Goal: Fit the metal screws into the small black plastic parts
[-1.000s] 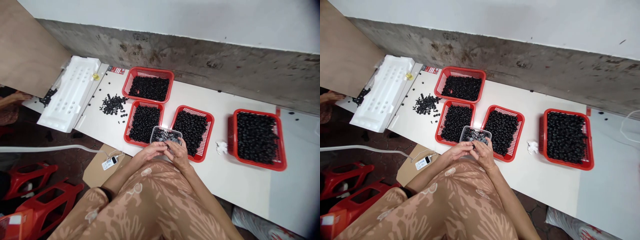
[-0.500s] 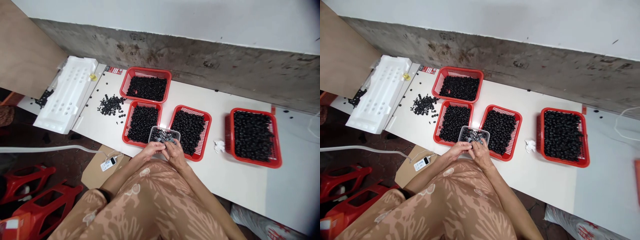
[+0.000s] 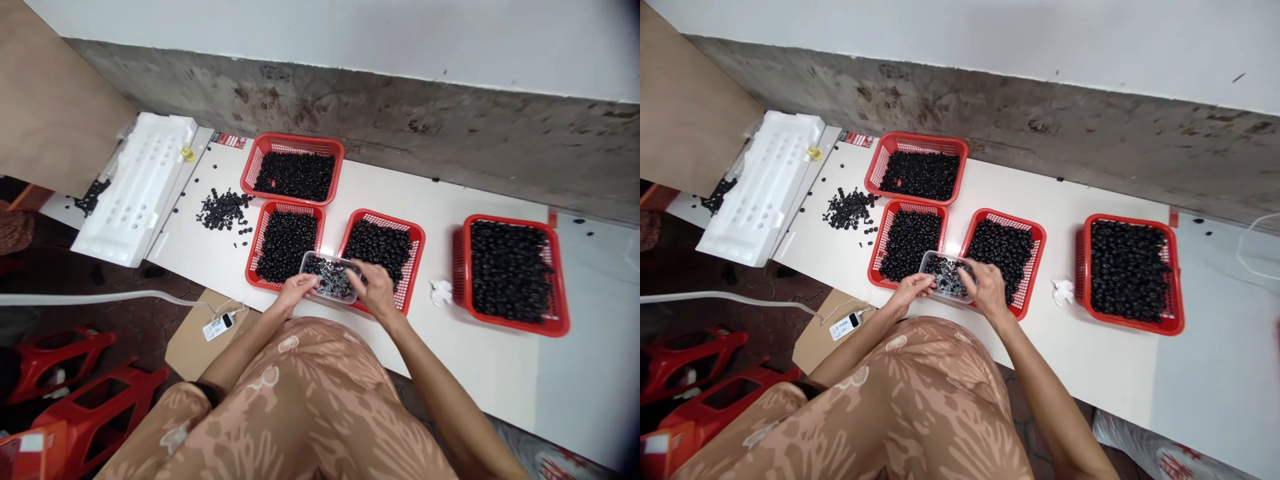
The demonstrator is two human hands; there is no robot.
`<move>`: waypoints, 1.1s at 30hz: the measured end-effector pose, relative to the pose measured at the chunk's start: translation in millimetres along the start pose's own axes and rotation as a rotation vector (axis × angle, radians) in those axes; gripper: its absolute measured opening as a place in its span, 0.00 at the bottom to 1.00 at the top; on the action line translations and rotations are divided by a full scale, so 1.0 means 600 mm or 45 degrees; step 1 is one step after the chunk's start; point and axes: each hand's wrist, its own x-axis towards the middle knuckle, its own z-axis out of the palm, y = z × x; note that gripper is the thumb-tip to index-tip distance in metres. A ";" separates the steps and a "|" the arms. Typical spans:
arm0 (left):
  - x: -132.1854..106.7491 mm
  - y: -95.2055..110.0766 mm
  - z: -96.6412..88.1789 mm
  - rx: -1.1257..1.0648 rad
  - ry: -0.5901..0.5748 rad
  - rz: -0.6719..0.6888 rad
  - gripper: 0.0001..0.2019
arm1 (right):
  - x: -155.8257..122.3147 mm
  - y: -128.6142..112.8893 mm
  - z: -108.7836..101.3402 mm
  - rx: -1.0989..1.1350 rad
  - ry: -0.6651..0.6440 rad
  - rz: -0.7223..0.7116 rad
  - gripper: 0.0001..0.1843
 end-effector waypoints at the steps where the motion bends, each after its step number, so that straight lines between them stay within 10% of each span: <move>1: 0.005 -0.002 -0.004 -0.002 0.067 0.002 0.21 | 0.016 0.007 -0.008 -0.034 0.065 0.080 0.22; 6: 0.022 -0.021 -0.023 0.002 0.219 0.062 0.19 | 0.047 0.015 -0.005 -0.003 0.140 0.218 0.20; 18: 0.039 -0.046 -0.037 0.304 0.251 0.194 0.10 | 0.011 -0.028 0.152 -0.250 -0.624 0.398 0.10; 33: 0.044 -0.045 -0.024 0.537 0.141 0.237 0.14 | -0.008 -0.028 0.120 0.107 -0.375 0.158 0.09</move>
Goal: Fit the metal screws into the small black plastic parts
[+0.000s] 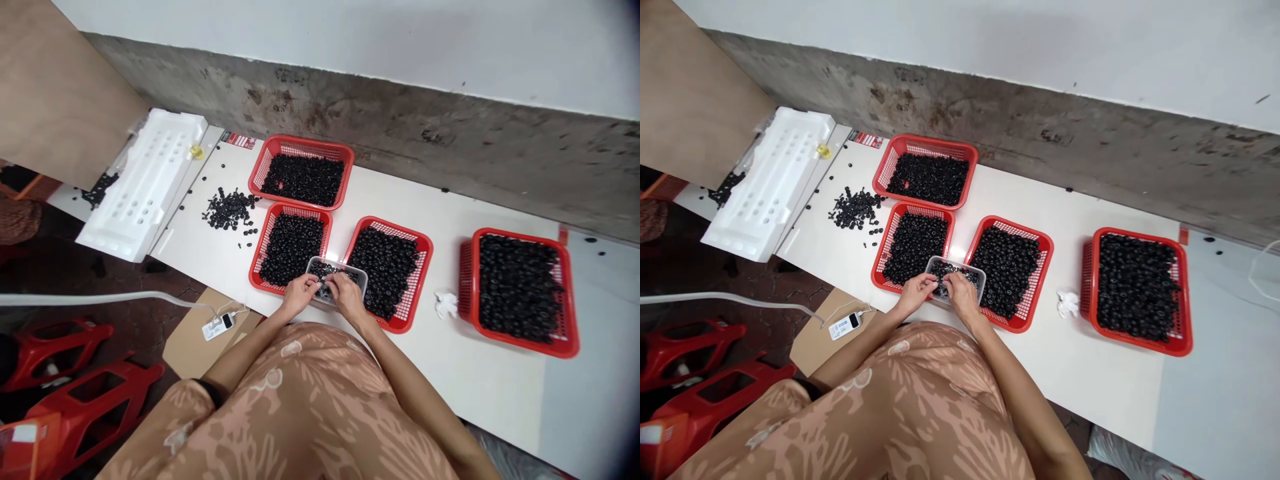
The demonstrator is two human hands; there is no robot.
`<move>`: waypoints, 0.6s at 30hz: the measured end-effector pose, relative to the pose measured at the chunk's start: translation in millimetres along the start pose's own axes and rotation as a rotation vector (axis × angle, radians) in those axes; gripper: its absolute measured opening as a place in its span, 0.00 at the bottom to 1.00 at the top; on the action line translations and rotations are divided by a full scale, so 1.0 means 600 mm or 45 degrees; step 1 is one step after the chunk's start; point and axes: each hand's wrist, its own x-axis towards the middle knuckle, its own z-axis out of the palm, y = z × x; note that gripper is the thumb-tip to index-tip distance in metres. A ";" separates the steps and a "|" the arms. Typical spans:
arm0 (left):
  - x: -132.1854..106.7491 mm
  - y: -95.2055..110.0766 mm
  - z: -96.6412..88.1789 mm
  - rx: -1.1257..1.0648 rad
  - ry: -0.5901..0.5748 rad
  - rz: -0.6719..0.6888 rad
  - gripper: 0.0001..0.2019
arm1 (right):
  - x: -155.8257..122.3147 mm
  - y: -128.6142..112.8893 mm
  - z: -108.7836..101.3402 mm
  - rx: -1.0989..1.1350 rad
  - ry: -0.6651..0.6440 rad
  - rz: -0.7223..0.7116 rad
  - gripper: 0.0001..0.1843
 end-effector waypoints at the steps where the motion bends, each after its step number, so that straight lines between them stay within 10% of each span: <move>1: 0.002 0.001 0.005 -0.044 -0.035 -0.008 0.14 | -0.008 -0.003 -0.004 0.013 0.020 -0.054 0.10; 6: 0.007 0.007 0.021 -0.177 -0.136 0.018 0.14 | -0.037 -0.012 -0.017 0.126 0.096 -0.130 0.15; 18: -0.027 0.039 0.011 0.353 -0.105 0.392 0.09 | -0.043 -0.004 -0.004 0.950 -0.092 0.453 0.22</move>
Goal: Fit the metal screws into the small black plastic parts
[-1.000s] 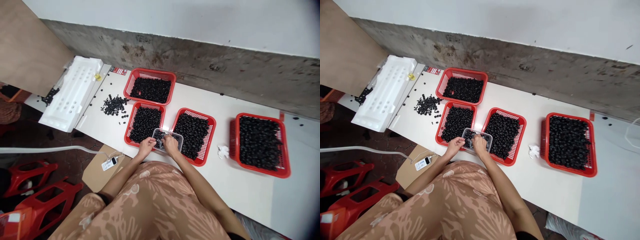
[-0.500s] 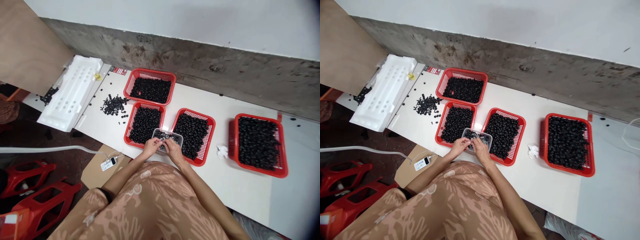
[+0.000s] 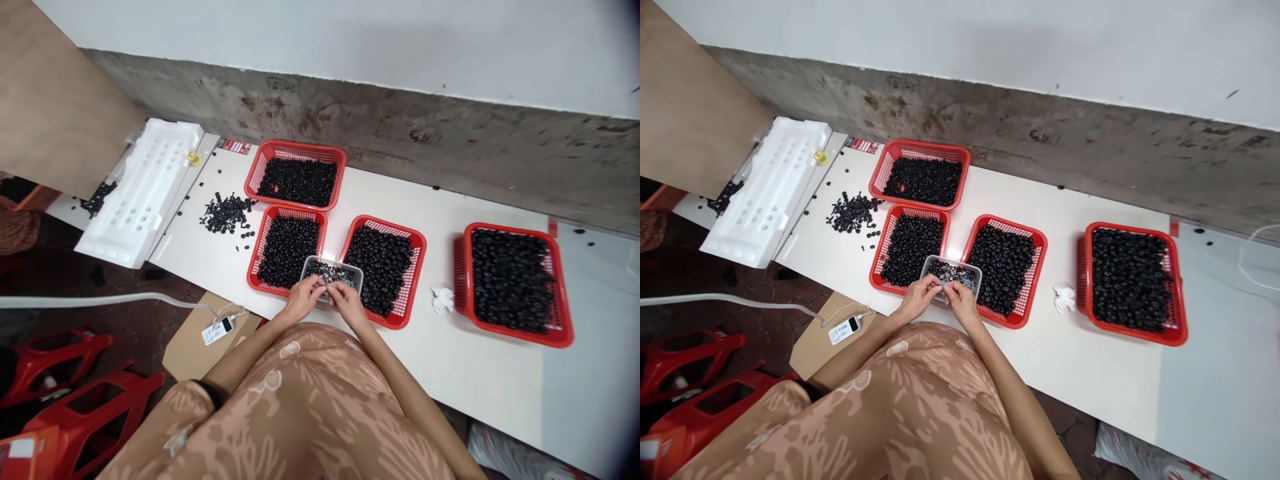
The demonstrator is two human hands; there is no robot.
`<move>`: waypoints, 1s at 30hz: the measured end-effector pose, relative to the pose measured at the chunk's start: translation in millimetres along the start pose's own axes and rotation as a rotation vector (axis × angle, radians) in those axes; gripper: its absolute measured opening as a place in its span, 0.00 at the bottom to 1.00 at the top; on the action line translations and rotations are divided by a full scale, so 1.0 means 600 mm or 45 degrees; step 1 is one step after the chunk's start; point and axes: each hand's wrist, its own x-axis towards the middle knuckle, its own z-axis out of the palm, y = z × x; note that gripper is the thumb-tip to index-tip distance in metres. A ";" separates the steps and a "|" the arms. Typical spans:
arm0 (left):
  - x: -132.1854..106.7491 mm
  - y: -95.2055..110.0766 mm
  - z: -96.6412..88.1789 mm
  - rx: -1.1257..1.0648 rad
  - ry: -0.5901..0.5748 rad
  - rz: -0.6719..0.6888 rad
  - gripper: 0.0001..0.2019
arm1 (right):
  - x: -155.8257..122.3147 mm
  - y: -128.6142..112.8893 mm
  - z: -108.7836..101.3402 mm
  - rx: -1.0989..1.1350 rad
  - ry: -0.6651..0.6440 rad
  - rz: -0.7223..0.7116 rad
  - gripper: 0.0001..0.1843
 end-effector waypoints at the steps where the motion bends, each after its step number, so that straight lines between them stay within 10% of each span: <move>1: -0.001 0.000 -0.001 0.045 0.000 0.007 0.09 | 0.000 0.001 0.000 0.047 0.033 0.006 0.22; 15: -0.004 0.000 0.003 0.291 0.021 0.141 0.08 | -0.003 0.020 0.011 0.287 0.066 0.139 0.21; 23: 0.015 -0.023 0.018 -0.674 -0.032 -0.403 0.09 | -0.012 -0.005 0.004 -0.125 0.262 -0.050 0.18; 30: 0.032 -0.031 -0.002 -0.044 0.051 -0.116 0.08 | -0.032 0.014 -0.033 0.028 0.453 0.069 0.22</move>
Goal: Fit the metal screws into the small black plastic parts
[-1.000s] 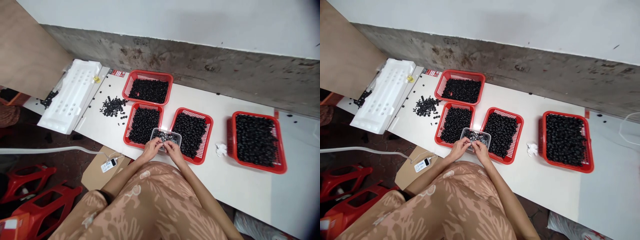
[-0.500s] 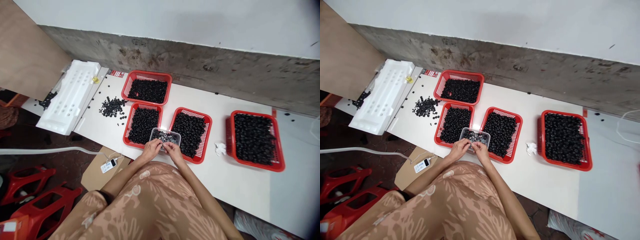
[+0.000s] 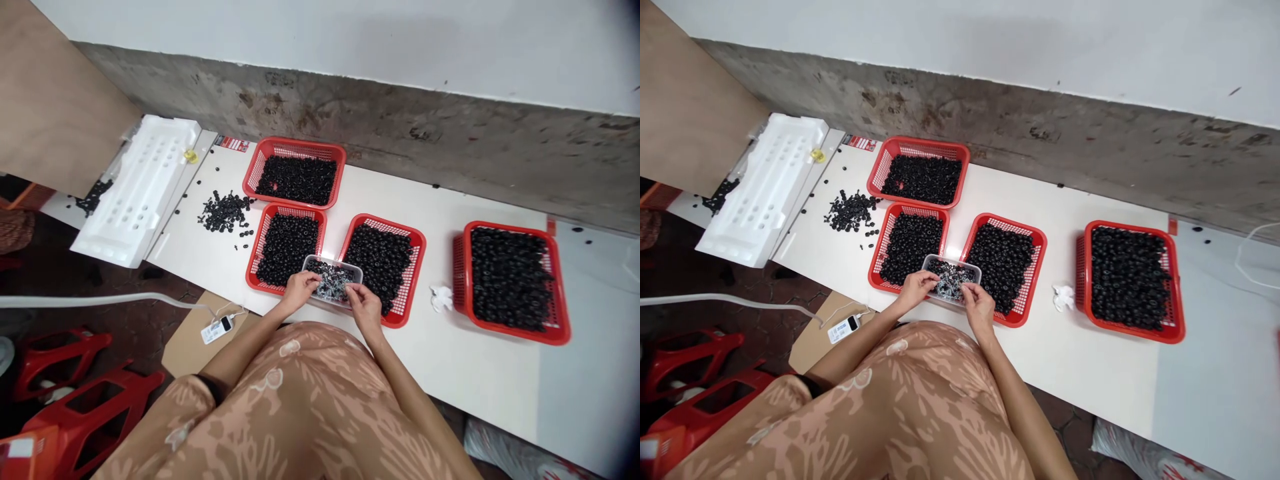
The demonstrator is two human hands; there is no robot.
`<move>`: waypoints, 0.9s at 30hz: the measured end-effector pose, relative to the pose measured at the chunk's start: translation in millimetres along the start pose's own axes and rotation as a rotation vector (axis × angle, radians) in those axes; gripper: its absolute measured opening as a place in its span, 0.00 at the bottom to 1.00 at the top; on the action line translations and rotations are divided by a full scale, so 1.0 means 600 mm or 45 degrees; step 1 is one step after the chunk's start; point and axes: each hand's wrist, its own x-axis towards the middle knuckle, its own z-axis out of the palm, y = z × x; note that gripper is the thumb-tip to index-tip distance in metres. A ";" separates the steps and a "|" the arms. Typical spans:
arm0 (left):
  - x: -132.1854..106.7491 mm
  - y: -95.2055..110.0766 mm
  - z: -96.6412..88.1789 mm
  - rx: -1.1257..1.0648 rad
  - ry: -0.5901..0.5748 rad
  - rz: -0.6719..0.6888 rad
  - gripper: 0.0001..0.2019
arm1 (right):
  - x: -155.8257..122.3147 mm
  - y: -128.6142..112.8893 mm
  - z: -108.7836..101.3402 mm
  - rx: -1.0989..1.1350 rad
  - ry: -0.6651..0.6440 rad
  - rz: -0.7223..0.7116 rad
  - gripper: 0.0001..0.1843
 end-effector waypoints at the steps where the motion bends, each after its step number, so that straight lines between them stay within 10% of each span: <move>1: 0.004 0.000 0.000 0.099 -0.006 0.052 0.08 | -0.004 0.004 -0.004 0.022 0.006 0.017 0.22; 15: 0.064 0.035 0.025 0.987 -0.274 0.200 0.14 | -0.010 0.000 -0.016 0.120 0.072 0.070 0.23; 27: 0.090 0.036 0.046 1.028 -0.453 0.212 0.16 | -0.006 0.006 -0.019 0.113 0.081 0.081 0.24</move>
